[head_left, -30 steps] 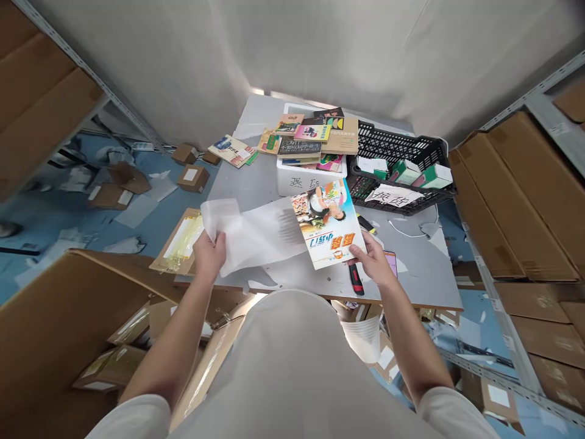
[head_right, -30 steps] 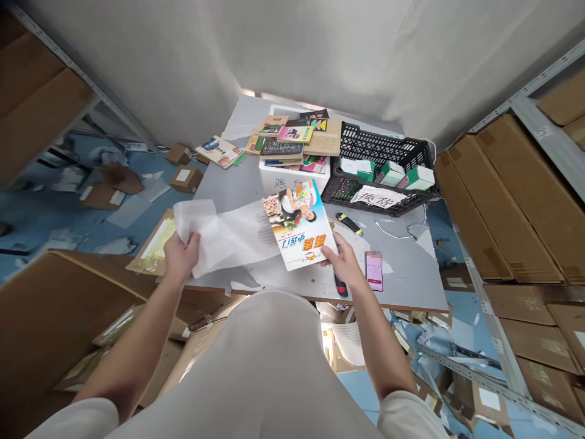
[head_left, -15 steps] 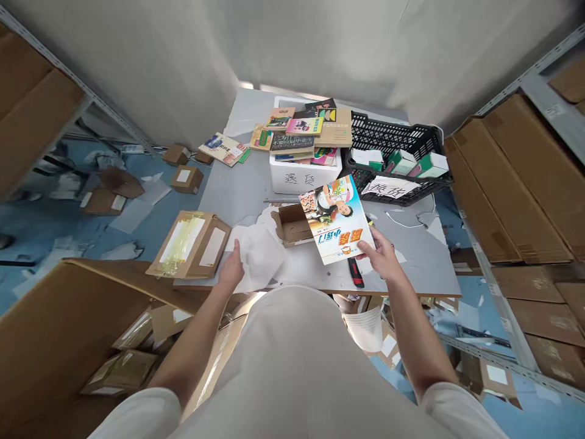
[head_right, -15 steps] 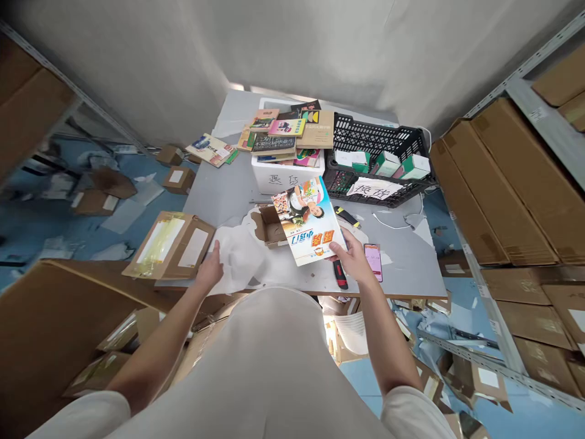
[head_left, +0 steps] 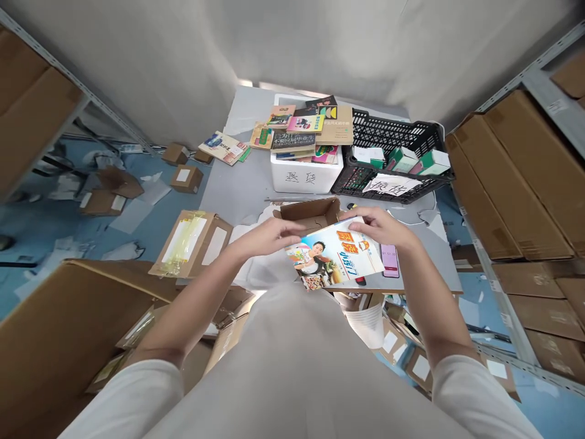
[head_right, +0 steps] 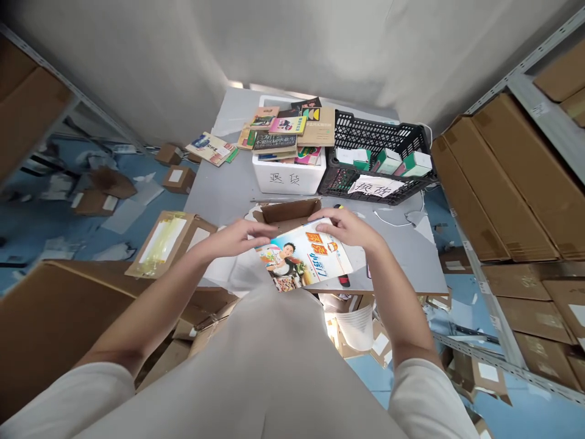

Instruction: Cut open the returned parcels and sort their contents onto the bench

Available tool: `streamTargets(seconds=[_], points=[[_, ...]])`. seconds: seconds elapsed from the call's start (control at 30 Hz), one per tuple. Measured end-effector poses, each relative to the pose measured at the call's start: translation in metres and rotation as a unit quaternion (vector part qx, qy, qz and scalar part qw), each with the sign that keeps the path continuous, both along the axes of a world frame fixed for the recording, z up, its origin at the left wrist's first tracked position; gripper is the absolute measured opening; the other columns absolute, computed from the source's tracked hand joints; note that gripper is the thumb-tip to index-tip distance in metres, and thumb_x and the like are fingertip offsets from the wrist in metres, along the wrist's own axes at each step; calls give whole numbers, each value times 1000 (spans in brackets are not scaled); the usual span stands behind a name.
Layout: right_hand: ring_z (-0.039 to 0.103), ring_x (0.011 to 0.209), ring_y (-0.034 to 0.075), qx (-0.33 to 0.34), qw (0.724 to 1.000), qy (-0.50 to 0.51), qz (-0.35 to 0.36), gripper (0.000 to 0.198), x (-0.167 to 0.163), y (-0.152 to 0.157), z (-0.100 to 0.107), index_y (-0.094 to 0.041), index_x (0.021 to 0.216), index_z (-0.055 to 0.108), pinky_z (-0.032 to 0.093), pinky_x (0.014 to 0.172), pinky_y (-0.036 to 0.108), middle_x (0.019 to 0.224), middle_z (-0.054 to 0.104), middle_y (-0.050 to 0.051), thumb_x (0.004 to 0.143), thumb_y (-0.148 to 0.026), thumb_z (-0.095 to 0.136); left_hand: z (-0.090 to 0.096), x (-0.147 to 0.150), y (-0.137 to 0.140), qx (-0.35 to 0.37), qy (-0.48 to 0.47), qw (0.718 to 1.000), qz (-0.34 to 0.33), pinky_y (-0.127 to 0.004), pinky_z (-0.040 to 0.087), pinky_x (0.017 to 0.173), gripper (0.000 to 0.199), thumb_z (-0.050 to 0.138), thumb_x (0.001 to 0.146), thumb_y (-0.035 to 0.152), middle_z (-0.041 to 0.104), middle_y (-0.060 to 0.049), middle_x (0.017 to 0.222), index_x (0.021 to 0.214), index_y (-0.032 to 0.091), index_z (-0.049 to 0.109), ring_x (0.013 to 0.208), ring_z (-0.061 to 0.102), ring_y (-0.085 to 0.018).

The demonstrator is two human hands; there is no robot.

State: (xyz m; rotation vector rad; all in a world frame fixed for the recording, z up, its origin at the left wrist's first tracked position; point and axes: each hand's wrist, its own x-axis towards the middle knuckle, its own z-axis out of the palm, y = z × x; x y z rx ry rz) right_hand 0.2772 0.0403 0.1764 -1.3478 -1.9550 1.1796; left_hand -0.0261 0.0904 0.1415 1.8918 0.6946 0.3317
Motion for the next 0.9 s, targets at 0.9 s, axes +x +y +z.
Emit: streamTargets(seconds=[0.9], points=[[62,48,11,-100,914,264,-293,70,-67,15,-67,-30,140,38,53,40,26,85,63,-1,78,-54,63,-53,48,-7,-309,-284,846,328,-43,56,90,56,71,75,51,68,-10,116,118,18,58,106,67,-26]])
